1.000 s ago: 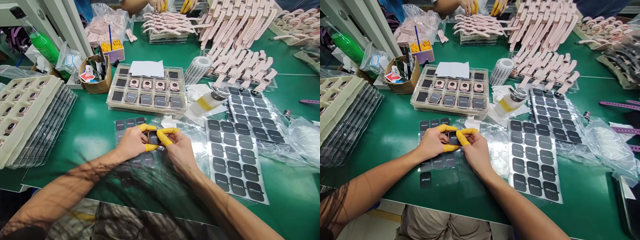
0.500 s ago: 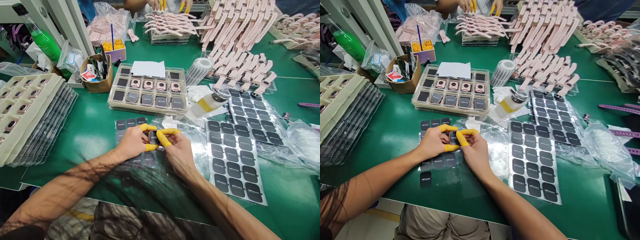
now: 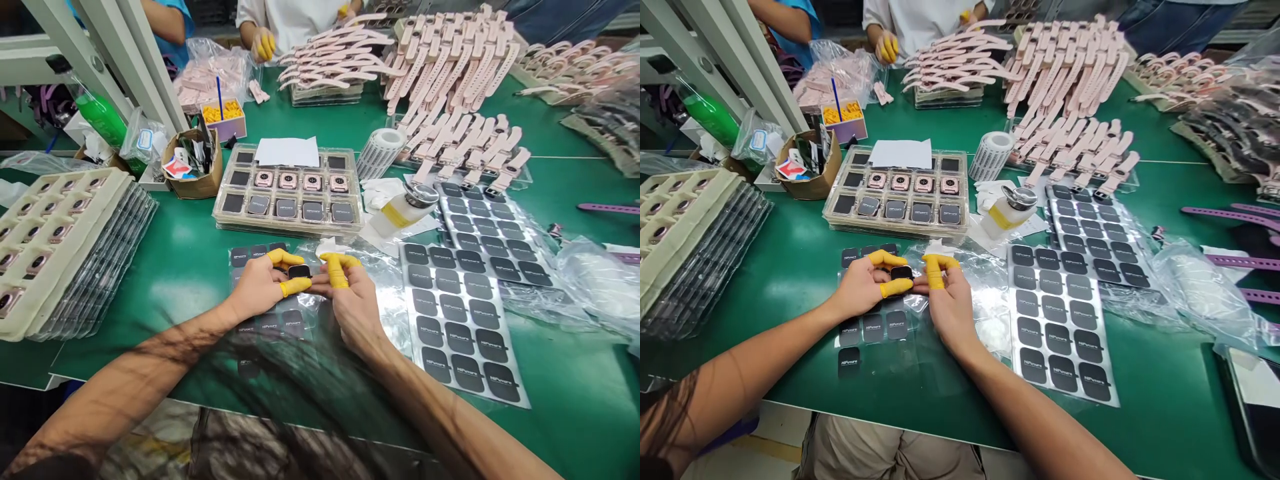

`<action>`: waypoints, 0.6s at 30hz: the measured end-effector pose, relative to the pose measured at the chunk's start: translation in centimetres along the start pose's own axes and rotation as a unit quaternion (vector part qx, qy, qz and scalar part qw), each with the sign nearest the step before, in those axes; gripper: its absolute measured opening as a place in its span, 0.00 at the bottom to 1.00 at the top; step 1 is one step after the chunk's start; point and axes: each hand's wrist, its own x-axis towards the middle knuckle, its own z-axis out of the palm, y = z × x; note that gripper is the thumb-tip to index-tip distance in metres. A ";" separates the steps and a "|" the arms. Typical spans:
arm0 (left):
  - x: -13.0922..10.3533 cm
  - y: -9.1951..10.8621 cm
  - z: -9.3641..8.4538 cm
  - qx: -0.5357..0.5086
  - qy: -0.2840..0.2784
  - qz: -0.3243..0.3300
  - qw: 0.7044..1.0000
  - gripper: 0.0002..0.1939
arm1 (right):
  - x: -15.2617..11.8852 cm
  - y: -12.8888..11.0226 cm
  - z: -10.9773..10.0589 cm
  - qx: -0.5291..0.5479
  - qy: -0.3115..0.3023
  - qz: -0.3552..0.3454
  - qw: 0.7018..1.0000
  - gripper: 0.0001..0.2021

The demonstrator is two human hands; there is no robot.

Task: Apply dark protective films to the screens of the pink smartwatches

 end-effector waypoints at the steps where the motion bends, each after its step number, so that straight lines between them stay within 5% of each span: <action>1: 0.1 -0.1 0.2 -0.038 0.016 -0.010 0.999 0.26 | -0.1 0.1 -0.2 -0.017 0.006 -0.013 1.000 0.26; 4: 0.1 -0.1 0.1 -0.147 0.056 -0.033 0.987 0.31 | -0.5 0.7 -0.6 -0.141 -0.029 -0.124 0.982 0.17; 7: 0.7 0.8 -1.8 -0.144 0.109 0.004 0.984 0.34 | -0.9 1.7 -0.5 -0.309 -0.175 -0.289 0.889 0.14; 9: 1.7 2.1 -4.4 -0.032 0.158 0.056 0.985 0.30 | -0.9 2.3 -0.2 -0.393 -0.246 -0.358 0.810 0.16; 11: 3.2 4.0 -7.6 0.189 0.219 0.107 0.951 0.25 | -0.9 2.6 0.1 -0.441 -0.263 -0.383 0.768 0.18; 13: 5.0 5.8 -10.5 0.386 0.238 0.115 0.884 0.20 | -0.8 2.7 0.2 -0.455 -0.266 -0.390 0.755 0.18; 18: 7.5 8.2 -13.4 0.520 0.171 0.104 0.830 0.10 | -0.8 2.6 0.1 -0.460 -0.263 -0.408 0.744 0.17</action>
